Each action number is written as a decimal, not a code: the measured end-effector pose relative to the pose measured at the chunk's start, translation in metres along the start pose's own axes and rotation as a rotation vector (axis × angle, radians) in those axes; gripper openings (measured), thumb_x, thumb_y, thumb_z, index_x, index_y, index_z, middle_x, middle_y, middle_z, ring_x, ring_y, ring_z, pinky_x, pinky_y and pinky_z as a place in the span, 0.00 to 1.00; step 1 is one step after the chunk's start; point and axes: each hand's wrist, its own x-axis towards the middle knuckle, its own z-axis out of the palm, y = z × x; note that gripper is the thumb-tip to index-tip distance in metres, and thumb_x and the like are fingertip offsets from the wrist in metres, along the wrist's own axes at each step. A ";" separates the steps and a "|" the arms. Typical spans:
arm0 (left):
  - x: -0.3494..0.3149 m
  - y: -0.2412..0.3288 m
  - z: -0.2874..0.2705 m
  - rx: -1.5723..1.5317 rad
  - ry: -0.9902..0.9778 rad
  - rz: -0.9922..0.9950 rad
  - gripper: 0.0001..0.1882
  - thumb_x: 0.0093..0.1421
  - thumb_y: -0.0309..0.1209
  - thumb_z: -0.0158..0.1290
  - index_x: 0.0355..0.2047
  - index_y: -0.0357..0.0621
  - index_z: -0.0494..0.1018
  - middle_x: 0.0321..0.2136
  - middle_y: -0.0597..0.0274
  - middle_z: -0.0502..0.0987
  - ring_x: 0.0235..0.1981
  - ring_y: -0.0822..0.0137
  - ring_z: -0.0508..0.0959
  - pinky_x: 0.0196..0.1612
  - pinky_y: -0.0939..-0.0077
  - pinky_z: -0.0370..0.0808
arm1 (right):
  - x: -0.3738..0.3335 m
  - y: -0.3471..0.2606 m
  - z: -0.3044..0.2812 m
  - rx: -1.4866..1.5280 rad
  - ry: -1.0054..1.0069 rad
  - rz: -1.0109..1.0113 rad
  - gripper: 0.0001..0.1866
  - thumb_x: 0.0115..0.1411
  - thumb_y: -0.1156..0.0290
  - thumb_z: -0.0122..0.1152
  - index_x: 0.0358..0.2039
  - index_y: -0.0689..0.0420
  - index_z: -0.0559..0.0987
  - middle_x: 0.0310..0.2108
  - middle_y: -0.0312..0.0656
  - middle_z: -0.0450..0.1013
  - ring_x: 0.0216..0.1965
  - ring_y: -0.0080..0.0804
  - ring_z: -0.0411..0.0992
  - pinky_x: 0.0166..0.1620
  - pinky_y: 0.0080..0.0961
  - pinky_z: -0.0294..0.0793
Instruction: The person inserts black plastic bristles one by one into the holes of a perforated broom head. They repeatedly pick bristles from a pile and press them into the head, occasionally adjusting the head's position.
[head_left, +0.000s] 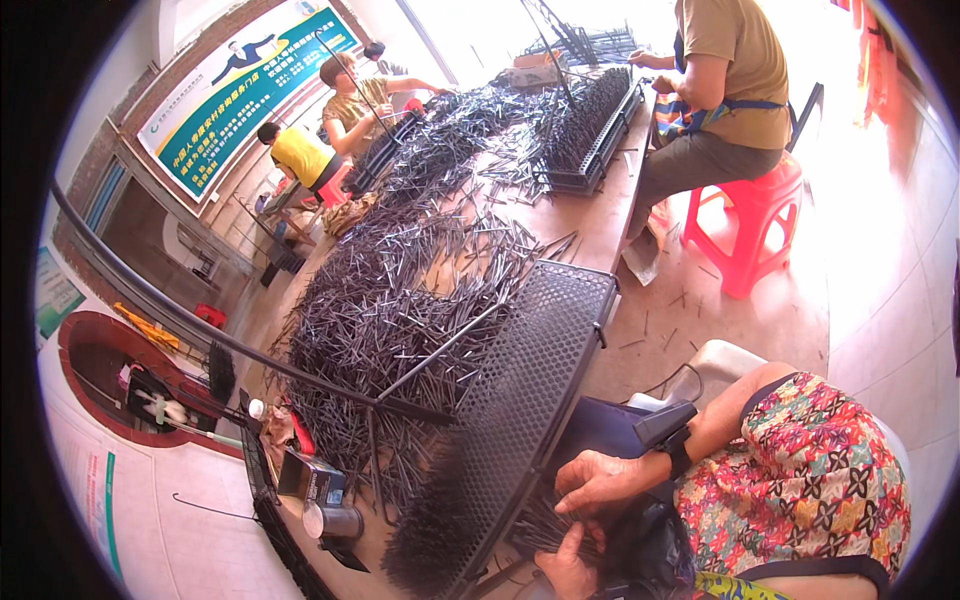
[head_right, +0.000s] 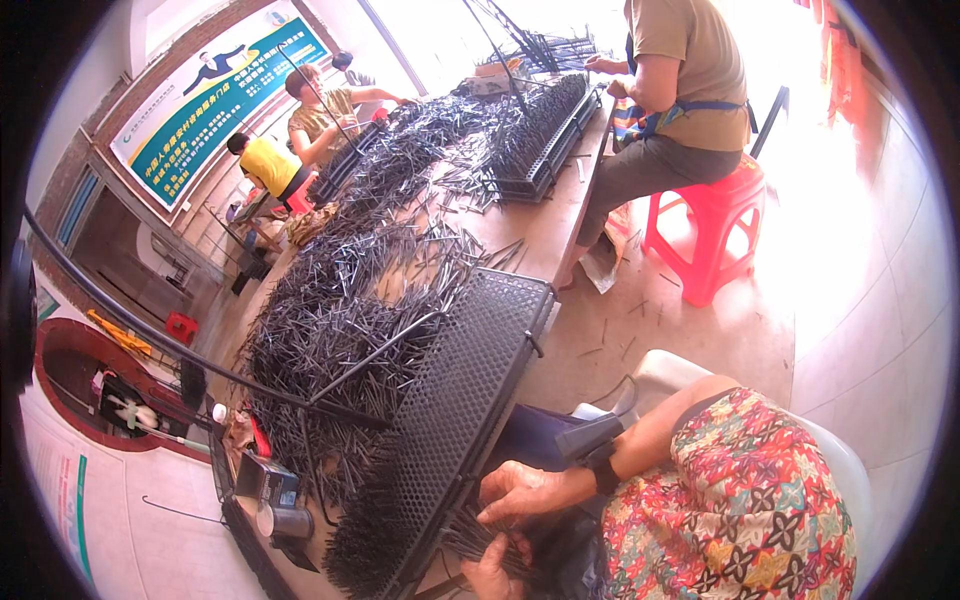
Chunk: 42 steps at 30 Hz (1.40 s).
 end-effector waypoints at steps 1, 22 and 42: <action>0.001 -0.001 -0.002 -0.002 0.004 0.014 0.10 0.53 0.23 0.52 0.37 0.37 0.71 0.22 0.61 0.75 0.17 0.70 0.73 0.19 0.81 0.69 | 0.000 0.001 0.000 -0.012 -0.026 -0.001 0.13 0.56 0.66 0.59 0.27 0.65 0.72 0.20 0.38 0.71 0.22 0.23 0.70 0.25 0.21 0.69; 0.018 -0.021 -0.006 -0.337 -0.043 0.037 0.06 0.57 0.25 0.51 0.32 0.38 0.66 0.19 0.59 0.70 0.15 0.68 0.69 0.17 0.76 0.67 | 0.069 -0.043 -0.029 -0.100 0.352 -0.519 0.11 0.53 0.83 0.60 0.38 0.65 0.73 0.26 0.38 0.74 0.24 0.18 0.72 0.27 0.15 0.73; 0.020 -0.030 0.000 -0.326 -0.086 0.019 0.07 0.56 0.26 0.52 0.33 0.39 0.66 0.17 0.61 0.68 0.13 0.68 0.68 0.15 0.77 0.65 | 0.129 -0.053 -0.026 -0.898 0.423 -0.986 0.12 0.52 0.76 0.63 0.38 0.61 0.74 0.27 0.39 0.77 0.30 0.21 0.76 0.33 0.14 0.74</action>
